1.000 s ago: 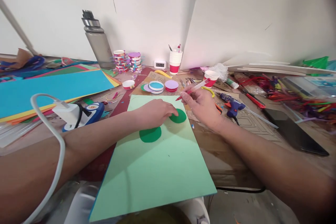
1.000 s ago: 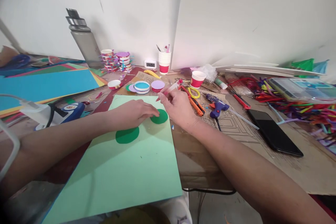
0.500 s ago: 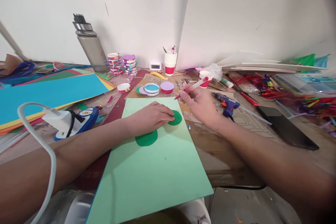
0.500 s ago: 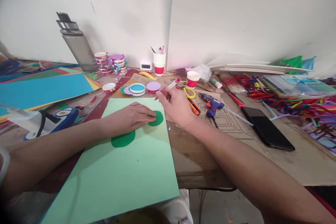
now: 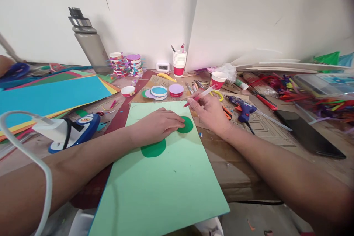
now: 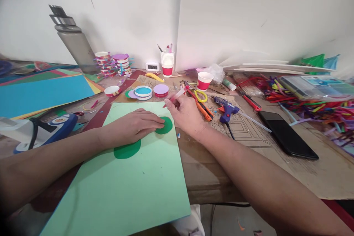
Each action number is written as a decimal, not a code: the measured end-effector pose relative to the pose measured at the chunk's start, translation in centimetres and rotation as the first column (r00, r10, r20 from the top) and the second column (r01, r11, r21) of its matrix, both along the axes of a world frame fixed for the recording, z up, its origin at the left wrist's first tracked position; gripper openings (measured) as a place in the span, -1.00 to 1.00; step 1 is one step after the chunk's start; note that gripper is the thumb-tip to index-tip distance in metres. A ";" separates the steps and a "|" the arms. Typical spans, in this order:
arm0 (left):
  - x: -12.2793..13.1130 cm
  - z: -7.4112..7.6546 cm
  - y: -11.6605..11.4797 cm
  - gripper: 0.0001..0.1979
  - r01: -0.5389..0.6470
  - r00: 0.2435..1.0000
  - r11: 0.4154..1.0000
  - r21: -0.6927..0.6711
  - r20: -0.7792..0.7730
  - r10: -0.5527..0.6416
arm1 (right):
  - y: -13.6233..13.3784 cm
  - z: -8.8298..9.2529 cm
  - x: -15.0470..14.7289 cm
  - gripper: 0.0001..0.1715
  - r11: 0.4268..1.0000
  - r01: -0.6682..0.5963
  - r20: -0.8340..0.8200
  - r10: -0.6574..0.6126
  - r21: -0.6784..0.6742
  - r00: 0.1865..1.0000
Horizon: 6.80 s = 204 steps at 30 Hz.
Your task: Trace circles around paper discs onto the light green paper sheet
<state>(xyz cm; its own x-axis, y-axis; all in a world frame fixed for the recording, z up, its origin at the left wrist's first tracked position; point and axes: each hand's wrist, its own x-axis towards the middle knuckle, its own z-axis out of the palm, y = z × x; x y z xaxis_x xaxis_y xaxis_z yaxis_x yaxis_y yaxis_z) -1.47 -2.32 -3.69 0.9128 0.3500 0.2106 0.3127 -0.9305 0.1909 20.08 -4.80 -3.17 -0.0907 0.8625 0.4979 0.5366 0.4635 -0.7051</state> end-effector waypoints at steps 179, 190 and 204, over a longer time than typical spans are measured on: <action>-0.1 0.7 1.9 -0.52 0.061 0.996 0.947 -0.314 0.088 -0.035 | -4.4 0.6 1.9 -0.67 0.985 0.051 0.367 0.012 -0.162 0.930; 0.0 1.2 0.4 -0.55 0.084 0.996 0.994 -0.068 -0.016 -0.085 | -3.8 0.9 2.4 -0.76 0.990 0.065 0.308 -0.024 -0.126 0.951; 0.2 1.6 -0.8 -0.59 0.043 0.997 0.999 -0.013 -0.058 -0.043 | -3.1 0.4 2.0 -0.74 0.995 0.091 0.401 -0.069 -0.036 0.914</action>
<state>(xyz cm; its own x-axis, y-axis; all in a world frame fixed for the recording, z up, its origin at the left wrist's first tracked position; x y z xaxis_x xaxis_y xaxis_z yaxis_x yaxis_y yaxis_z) -1.30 -3.16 -2.06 0.9376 0.3123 0.1529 0.2832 -0.9410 0.1850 22.10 -7.92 -2.73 -0.2018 0.8991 0.3885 0.8118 0.3754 -0.4472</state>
